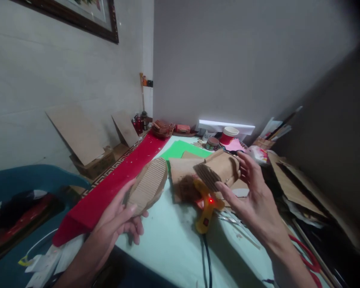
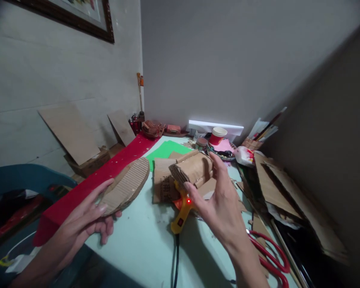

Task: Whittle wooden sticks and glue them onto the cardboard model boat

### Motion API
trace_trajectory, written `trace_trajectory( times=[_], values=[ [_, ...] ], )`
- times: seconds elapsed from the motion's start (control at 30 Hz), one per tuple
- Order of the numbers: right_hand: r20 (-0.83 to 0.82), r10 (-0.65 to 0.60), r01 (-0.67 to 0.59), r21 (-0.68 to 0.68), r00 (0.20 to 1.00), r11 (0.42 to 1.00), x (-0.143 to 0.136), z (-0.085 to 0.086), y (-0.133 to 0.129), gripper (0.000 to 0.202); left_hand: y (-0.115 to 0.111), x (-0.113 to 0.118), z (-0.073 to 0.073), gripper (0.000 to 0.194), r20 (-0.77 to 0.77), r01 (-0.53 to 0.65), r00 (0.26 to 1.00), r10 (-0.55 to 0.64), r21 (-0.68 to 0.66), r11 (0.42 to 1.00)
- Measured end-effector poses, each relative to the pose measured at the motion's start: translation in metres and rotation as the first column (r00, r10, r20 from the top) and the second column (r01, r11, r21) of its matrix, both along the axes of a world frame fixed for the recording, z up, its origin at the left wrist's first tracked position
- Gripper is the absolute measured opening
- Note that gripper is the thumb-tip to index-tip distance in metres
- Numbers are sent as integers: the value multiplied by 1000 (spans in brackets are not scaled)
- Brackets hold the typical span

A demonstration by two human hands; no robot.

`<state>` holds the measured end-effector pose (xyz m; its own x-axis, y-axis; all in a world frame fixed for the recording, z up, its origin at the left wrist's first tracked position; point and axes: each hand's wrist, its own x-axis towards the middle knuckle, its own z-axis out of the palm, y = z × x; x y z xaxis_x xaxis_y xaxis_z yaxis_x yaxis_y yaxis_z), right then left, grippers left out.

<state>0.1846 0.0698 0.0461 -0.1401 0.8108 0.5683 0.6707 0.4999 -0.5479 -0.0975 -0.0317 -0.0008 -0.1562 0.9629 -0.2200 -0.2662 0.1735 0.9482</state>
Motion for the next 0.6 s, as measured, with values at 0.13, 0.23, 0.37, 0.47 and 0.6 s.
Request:
trace_trajectory(
  times=[0.13,0.23,0.37,0.47,0.6],
  values=[
    [-75,-11,8,-37,997,999,7,-9,2,79,9,2,-5,87,-57,100,993,-103,-61,993],
    [-51,-20,18,-33,999,999,7,-13,1,80,12,-1,-11,94,-186,125,972,-142,-103,987],
    [-16,-37,37,0,999,999,6,-15,1,82,4,-8,-18,74,-570,-57,822,11,-62,996],
    [0,-34,34,26,999,999,5,-16,0,84,-4,-10,-21,51,-863,-144,415,289,251,957],
    [9,-21,21,44,1000,999,2,-17,-3,85,-1,0,-20,36,-821,138,227,525,560,817]
  ],
)
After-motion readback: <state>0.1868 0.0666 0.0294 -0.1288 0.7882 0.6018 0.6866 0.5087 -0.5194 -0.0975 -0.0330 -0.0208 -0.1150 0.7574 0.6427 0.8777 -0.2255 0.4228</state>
